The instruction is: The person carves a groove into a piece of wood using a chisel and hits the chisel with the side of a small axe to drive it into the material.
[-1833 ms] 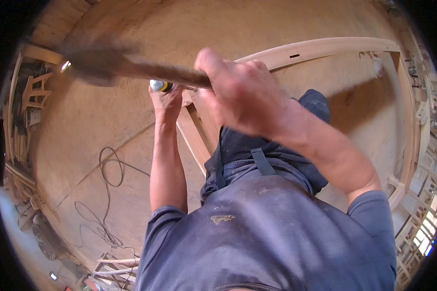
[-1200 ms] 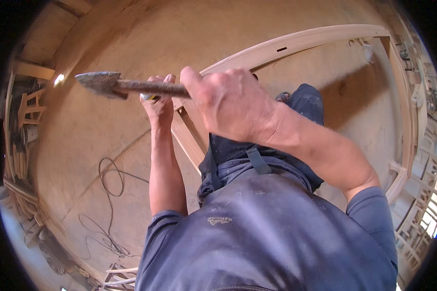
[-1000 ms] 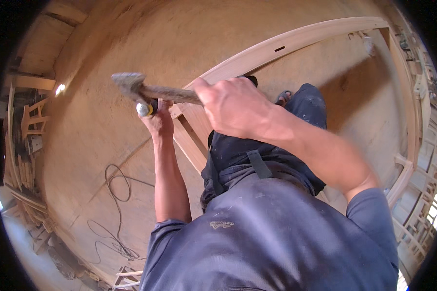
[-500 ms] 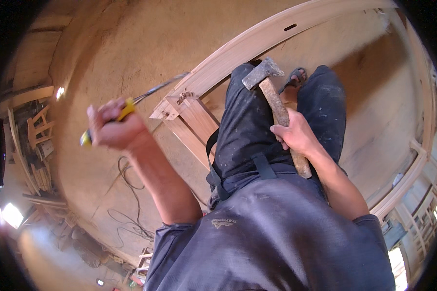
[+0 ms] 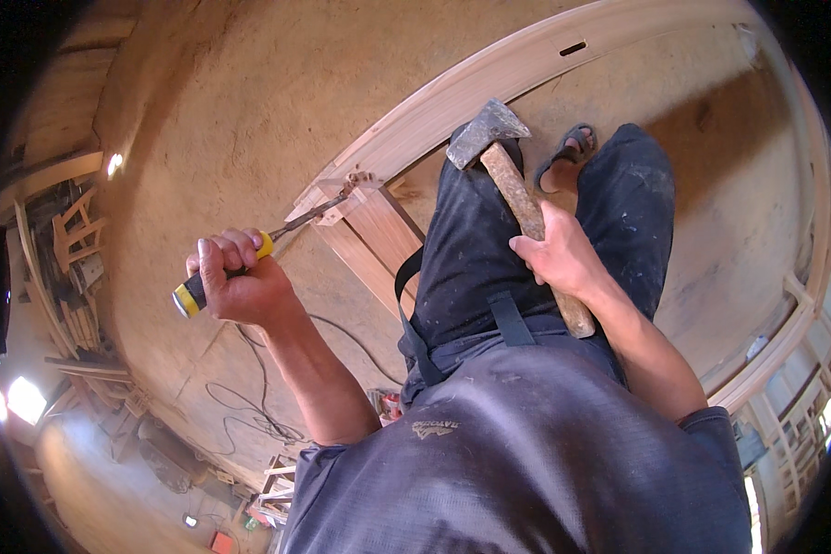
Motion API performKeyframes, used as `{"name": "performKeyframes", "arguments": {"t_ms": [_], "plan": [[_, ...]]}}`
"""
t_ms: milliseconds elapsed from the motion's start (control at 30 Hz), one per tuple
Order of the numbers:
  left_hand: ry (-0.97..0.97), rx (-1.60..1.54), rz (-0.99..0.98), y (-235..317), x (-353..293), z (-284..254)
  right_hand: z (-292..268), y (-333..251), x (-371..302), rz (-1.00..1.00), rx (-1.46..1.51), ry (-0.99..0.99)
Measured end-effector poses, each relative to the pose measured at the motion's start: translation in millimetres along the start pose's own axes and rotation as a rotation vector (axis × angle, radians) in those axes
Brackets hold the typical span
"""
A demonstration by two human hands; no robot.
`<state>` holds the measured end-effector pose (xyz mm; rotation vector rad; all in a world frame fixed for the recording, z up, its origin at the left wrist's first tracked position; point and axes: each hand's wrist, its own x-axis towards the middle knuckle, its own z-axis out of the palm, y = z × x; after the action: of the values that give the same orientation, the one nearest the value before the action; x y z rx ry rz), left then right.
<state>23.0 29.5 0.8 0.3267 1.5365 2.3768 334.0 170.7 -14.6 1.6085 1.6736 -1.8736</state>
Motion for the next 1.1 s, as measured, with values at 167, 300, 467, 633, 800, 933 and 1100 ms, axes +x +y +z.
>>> {"name": "performKeyframes", "arguments": {"t_ms": [167, 300, 467, 633, 800, 933, 1100], "plan": [[-0.004, 0.05, 0.034, -8.7, 0.2, -0.4, 2.1, 0.5, -1.6, -0.033, -0.052, 0.025], [-0.099, 0.055, 0.069, -10.1, 0.7, -0.5, 2.7, -2.2, -4.9, -0.041, -0.061, 0.037], [-0.112, 0.073, 0.073, -12.7, 3.6, 4.2, 5.0, -5.9, -8.5, 0.004, -0.108, 0.025], [-0.174, 0.056, 0.071, -12.5, 3.4, 1.2, 12.2, 9.9, -9.5, -0.17, -0.154, 0.056], [-0.138, 0.027, 0.067, -21.9, 0.4, 1.7, 15.3, 4.6, -13.7, -0.129, -0.254, 0.026], [-0.145, 0.039, 0.089, -30.7, -2.1, 9.8, 16.4, 3.5, -17.0, -0.223, -0.326, 0.064], [-0.197, 0.298, 0.142, -30.3, -12.6, 35.5, 6.5, -56.0, -26.2, -0.429, -0.387, 0.164]]}}
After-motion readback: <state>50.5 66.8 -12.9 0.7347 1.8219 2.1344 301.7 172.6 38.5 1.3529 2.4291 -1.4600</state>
